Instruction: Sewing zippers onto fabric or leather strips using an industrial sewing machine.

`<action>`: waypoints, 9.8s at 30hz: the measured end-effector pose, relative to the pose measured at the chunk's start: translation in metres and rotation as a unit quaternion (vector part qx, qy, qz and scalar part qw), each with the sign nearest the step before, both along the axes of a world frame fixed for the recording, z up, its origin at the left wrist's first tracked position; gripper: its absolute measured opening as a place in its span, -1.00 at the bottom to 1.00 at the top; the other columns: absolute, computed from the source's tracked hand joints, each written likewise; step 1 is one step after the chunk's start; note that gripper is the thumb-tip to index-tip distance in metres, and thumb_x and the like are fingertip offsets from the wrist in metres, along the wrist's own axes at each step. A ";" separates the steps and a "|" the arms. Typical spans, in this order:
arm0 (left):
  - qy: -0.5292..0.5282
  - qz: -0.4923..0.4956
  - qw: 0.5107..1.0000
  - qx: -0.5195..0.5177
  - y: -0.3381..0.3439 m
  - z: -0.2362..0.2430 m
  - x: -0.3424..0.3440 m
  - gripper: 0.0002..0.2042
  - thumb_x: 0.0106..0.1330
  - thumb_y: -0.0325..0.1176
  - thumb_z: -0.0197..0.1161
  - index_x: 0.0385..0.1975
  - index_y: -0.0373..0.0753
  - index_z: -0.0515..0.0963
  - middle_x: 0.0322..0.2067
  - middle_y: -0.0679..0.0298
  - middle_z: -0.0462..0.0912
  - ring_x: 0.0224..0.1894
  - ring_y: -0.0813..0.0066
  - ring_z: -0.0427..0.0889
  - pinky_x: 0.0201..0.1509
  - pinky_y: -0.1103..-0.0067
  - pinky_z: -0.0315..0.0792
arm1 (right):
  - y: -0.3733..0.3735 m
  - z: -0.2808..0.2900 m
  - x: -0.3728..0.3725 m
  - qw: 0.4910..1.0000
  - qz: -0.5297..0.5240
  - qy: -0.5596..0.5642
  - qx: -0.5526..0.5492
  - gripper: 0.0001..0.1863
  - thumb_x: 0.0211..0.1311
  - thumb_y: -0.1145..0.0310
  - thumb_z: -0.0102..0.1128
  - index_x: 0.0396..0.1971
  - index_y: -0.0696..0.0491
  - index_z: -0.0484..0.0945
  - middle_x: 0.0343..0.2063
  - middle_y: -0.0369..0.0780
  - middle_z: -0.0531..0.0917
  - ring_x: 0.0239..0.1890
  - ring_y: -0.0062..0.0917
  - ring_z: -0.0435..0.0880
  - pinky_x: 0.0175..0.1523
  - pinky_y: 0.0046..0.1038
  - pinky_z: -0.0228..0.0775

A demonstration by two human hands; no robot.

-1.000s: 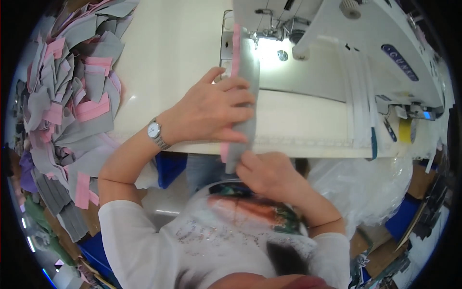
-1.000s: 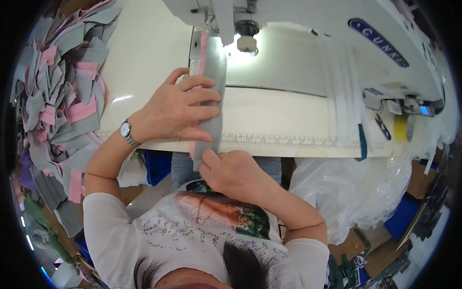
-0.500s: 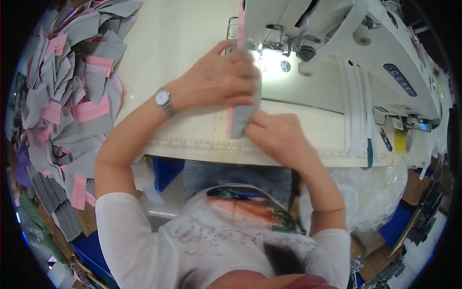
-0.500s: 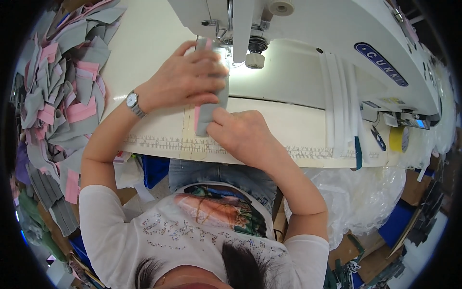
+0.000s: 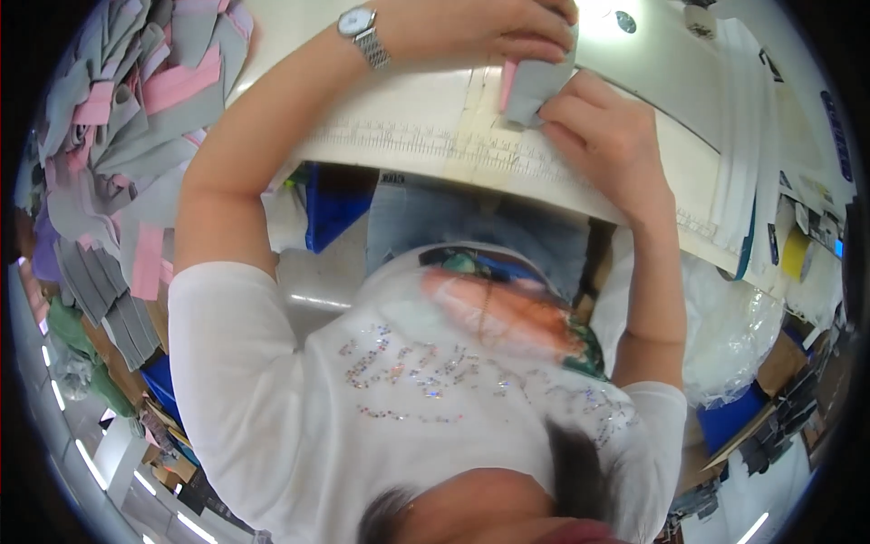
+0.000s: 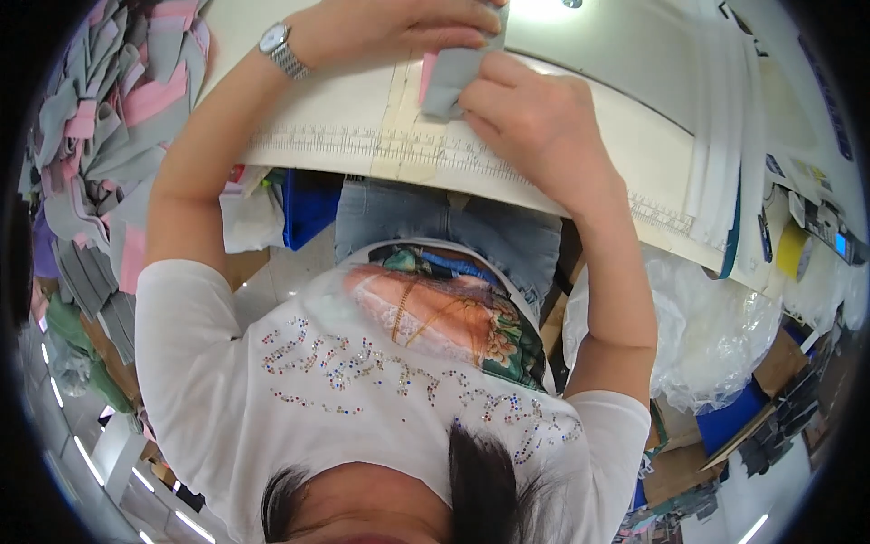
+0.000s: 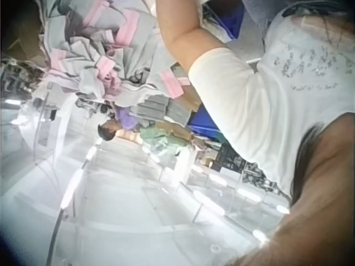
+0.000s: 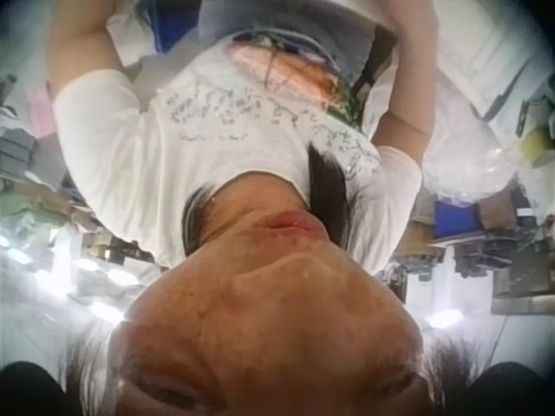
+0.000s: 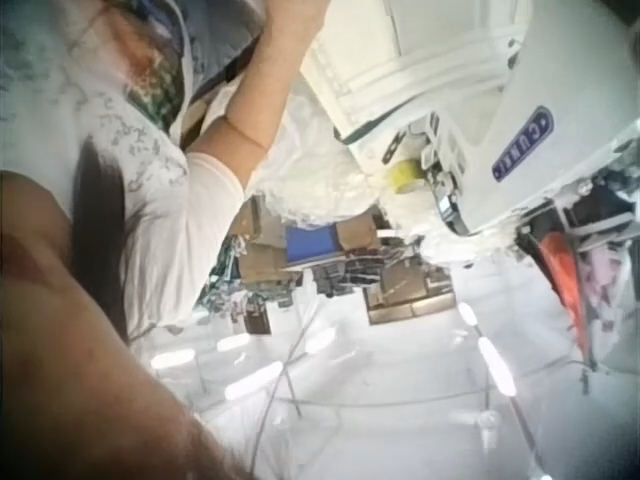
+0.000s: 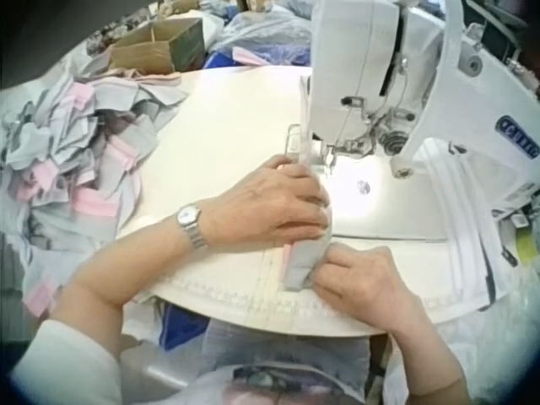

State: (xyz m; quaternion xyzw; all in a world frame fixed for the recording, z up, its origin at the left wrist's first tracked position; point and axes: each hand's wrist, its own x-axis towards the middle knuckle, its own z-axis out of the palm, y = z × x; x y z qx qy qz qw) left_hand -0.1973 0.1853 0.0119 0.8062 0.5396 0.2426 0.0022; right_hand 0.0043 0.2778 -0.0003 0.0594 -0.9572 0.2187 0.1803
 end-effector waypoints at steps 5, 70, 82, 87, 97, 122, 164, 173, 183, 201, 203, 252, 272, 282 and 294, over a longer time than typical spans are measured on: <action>0.029 0.009 0.999 0.038 -0.003 0.000 0.009 -0.82 0.18 -0.22 0.22 -0.35 -0.15 0.62 -0.22 0.28 0.59 -0.06 0.38 0.48 0.11 0.39 0.23 | -0.002 0.010 0.008 0.997 -0.026 -0.022 -0.073 -0.87 -0.12 0.51 0.27 -0.50 0.02 0.54 -0.52 -0.29 0.49 -0.49 -0.42 0.55 -0.40 -0.46 0.38; -0.717 0.114 0.648 -0.228 -0.152 -0.035 0.138 -0.86 0.14 -0.58 0.29 -0.41 -0.30 0.43 -0.37 0.30 0.59 -0.29 0.65 0.56 -0.17 0.70 0.47 | -0.080 0.019 0.069 0.972 -0.022 -0.036 -0.231 -0.75 -0.09 0.49 0.38 -0.31 0.12 0.64 -0.38 -0.18 0.63 -0.43 -0.52 0.62 -0.37 -0.59 0.45; -0.073 0.163 0.980 0.087 -0.092 -0.006 0.065 -0.75 0.03 -0.55 0.20 -0.26 -0.19 0.54 -0.20 0.29 0.59 -0.07 0.29 0.52 0.01 0.47 0.39 | -0.061 0.031 0.058 0.868 -0.137 0.003 -0.477 -0.80 0.07 0.65 0.13 -0.28 0.19 0.62 -0.42 -0.26 0.58 -0.43 -0.69 0.53 -0.32 -0.67 0.33; 0.057 0.064 0.995 0.055 -0.052 -0.004 0.043 -0.88 0.08 -0.39 0.15 -0.37 -0.13 0.53 -0.18 0.35 0.56 -0.06 0.41 0.50 0.08 0.47 0.31 | -0.039 0.038 0.047 0.905 -0.190 0.028 -0.381 -0.75 0.09 0.63 0.12 -0.20 0.16 0.62 -0.54 -0.32 0.48 -0.50 -0.72 0.43 -0.39 -0.66 0.25; 0.026 0.008 0.995 0.100 -0.040 -0.006 0.020 -0.95 0.07 -0.38 0.17 -0.46 -0.12 0.51 -0.30 0.37 0.55 -0.21 0.47 0.52 -0.03 0.47 0.33 | -0.018 0.024 0.034 0.973 -0.211 -0.088 0.012 -0.72 -0.01 0.54 0.20 -0.24 -0.01 0.64 -0.60 -0.19 0.45 -0.56 -0.39 0.50 -0.41 -0.44 0.34; 0.007 0.193 0.980 0.038 0.051 -0.031 -0.050 -0.77 0.20 -0.42 0.11 -0.16 -0.16 0.55 -0.08 0.41 0.56 0.02 0.55 0.46 -0.03 0.43 0.28 | -0.017 0.028 0.027 0.951 -0.260 -0.147 -0.079 -0.81 -0.06 0.62 0.26 -0.36 0.15 0.64 -0.60 -0.23 0.50 -0.56 -0.53 0.50 -0.44 -0.58 0.30; -0.258 -0.060 0.960 -0.087 -0.023 -0.008 0.003 -0.92 0.19 -0.36 0.24 -0.39 -0.18 0.52 -0.43 0.35 0.55 -0.32 0.44 0.50 -0.11 0.54 0.35 | -0.006 0.017 0.040 0.792 -0.204 0.012 -0.575 -0.70 -0.06 0.68 0.28 -0.31 0.12 0.44 -0.44 -0.20 0.63 -0.46 -0.67 0.59 -0.43 -0.70 0.41; -0.480 -0.001 0.857 -0.189 -0.018 -0.006 0.004 -0.85 0.30 -0.31 0.18 -0.38 -0.27 0.53 -0.39 0.38 0.61 -0.35 0.71 0.49 -0.23 0.66 0.37 | -0.011 0.024 0.033 0.796 -0.270 -0.024 -0.541 -0.80 -0.04 0.67 0.16 -0.37 0.13 0.48 -0.42 -0.17 0.64 -0.48 -0.62 0.56 -0.42 -0.65 0.38; -0.504 -0.010 0.843 -0.186 -0.016 -0.009 0.008 -0.86 0.22 -0.37 0.27 -0.29 -0.27 0.62 -0.42 0.40 0.62 -0.35 0.73 0.49 -0.25 0.74 0.36 | -0.011 0.031 0.016 0.835 -0.267 -0.027 -0.480 -0.72 0.05 0.55 0.26 -0.17 0.14 0.60 -0.40 -0.30 0.65 -0.37 -0.73 0.53 -0.27 -0.70 0.34; -0.579 0.038 0.796 -0.174 -0.020 -0.016 0.012 -0.90 0.22 -0.42 0.26 -0.36 -0.31 0.58 -0.41 0.39 0.61 -0.34 0.75 0.52 -0.23 0.75 0.42 | -0.019 0.031 -0.022 0.819 -0.266 -0.021 -0.507 -0.77 0.23 0.46 0.14 -0.13 0.19 0.59 -0.42 -0.22 0.67 -0.43 -0.66 0.60 -0.36 -0.65 0.42; -0.584 0.042 0.795 -0.158 -0.019 -0.019 0.013 -0.89 0.19 -0.41 0.26 -0.40 -0.32 0.58 -0.47 0.37 0.60 -0.40 0.73 0.51 -0.28 0.73 0.40 | -0.023 0.032 -0.024 0.845 -0.278 -0.014 -0.456 -0.78 0.23 0.46 0.14 -0.15 0.18 0.60 -0.41 -0.24 0.66 -0.41 -0.67 0.60 -0.35 -0.66 0.40; -0.674 0.039 0.716 -0.176 -0.018 -0.013 0.013 -0.78 0.30 -0.46 0.14 -0.08 -0.31 0.52 -0.40 0.38 0.56 -0.35 0.71 0.49 -0.27 0.72 0.42 | -0.013 0.022 -0.014 0.915 -0.273 0.045 -0.294 -0.62 -0.10 0.43 0.41 -0.19 0.07 0.57 -0.15 -0.25 0.61 -0.13 -0.51 0.57 -0.12 -0.51 0.42; -0.699 0.048 0.698 -0.145 -0.020 -0.013 0.005 -0.77 0.32 -0.39 0.16 -0.07 -0.30 0.52 -0.45 0.41 0.51 -0.41 0.74 0.44 -0.32 0.72 0.38 | -0.008 0.029 -0.004 0.966 -0.227 0.071 -0.105 -0.77 0.01 0.52 0.27 -0.27 0.12 0.55 -0.27 -0.19 0.66 -0.50 -0.55 0.59 -0.40 -0.58 0.44; -0.680 0.028 0.720 -0.135 -0.021 -0.018 0.006 -0.77 0.30 -0.39 0.18 -0.08 -0.29 0.53 -0.33 0.34 0.61 -0.35 0.73 0.50 -0.23 0.75 0.43 | -0.012 0.037 -0.018 0.816 -0.202 0.049 -0.539 -0.74 0.15 0.55 0.19 -0.13 0.21 0.49 -0.25 -0.21 0.61 -0.33 -0.51 0.69 -0.33 -0.65 0.49; -0.642 -0.008 0.756 -0.124 -0.021 -0.017 0.004 -0.80 0.29 -0.45 0.17 -0.12 -0.32 0.52 -0.32 0.33 0.61 -0.22 0.66 0.59 -0.14 0.73 0.48 | 0.010 0.040 -0.024 0.866 -0.233 -0.141 -0.419 -0.80 0.16 0.29 0.24 -0.35 0.12 0.58 -0.59 -0.41 0.46 -0.64 -0.81 0.29 -0.56 -0.70 0.07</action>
